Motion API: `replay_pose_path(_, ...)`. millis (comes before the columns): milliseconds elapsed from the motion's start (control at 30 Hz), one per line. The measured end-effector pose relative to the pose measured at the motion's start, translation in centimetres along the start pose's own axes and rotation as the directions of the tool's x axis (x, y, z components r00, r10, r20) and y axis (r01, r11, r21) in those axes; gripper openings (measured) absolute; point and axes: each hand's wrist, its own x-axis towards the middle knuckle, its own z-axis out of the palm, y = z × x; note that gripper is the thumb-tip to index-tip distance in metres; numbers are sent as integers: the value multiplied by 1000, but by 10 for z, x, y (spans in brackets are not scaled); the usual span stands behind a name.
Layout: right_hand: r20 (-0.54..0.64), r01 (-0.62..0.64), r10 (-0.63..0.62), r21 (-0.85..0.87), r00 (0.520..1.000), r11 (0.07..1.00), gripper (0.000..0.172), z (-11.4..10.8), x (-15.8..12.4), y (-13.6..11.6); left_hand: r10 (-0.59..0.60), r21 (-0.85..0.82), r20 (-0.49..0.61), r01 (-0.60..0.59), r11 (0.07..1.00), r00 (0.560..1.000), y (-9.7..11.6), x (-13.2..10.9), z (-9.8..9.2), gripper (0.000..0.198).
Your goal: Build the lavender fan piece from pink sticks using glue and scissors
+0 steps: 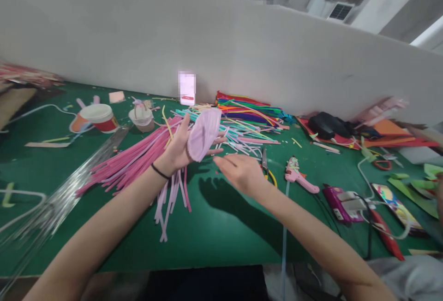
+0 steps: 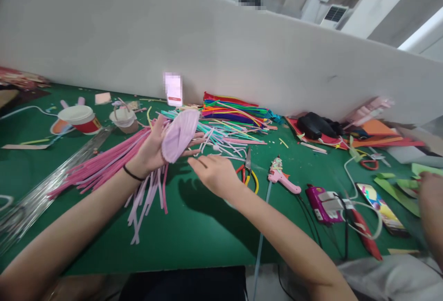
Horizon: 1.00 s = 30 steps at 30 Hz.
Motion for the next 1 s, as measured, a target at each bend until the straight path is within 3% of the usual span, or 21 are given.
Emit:
replay_pose_path(67, 51, 59, -57, -40, 997, 997, 24, 12, -10, -3, -34, -84, 4, 34, 996, 999, -14, 5, -5, 59)
replay_pose_path(133, 5, 34, -34, -18, 999, 999, 23, 13, -22, -4, -93, -147, -36, 86, 985, 995, -24, 10, -14, 51)
replay_pose_path(233, -108, -57, 61, 37, 992, 998, 26, -1, -45, -8, -130, -229, -138, 96, 969, 982, -33, 14, -28, 49)
replay_pose_path(300, -97, -126, 131, 56, 987, 990, 18, -13, -65, -8, -114, -278, -212, 52, 959, 971, -34, 16, -35, 48)
replay_pose_path(333, -54, -190, 192, 39, 980, 981, 10, -17, -75, -7, -104, -299, -245, 26, 954, 964, -35, 17, -37, 48)
replay_pose_path(367, 12, -271, 271, -7, 963, 963, 13, -19, -85, -5, -91, -316, -277, -1, 949, 957, -34, 18, -38, 48)
replay_pose_path(433, 124, -416, 427, -107, 896, 903, 23, -20, -101, 4, -64, -339, -326, -53, 939, 943, -34, 19, -40, 50)
replay_pose_path(533, 121, -537, 569, -218, 813, 815, 17, -12, -113, 23, -21, -349, -369, -117, 930, 929, -36, 21, -42, 56)
replay_pose_path(633, 192, -625, 657, -206, 729, 753, 41, -5, -107, 39, 5, -347, -388, -151, 926, 922, -38, 22, -43, 57)
replay_pose_path(733, 302, -735, 751, -191, 587, 651, 54, -5, -95, 48, 12, -343, -399, -161, 925, 917, -41, 21, -44, 55)
replay_pose_path(900, 444, -830, 803, -202, 396, 521, 59, -21, -95, 56, 47, -255, -442, -176, 951, 896, -49, 19, -49, 36)
replay_pose_path(1000, 618, -922, 720, 22, 316, 385, 65, -32, -108, 55, 97, -147, -417, -172, 974, 904, -57, 19, -52, 42)
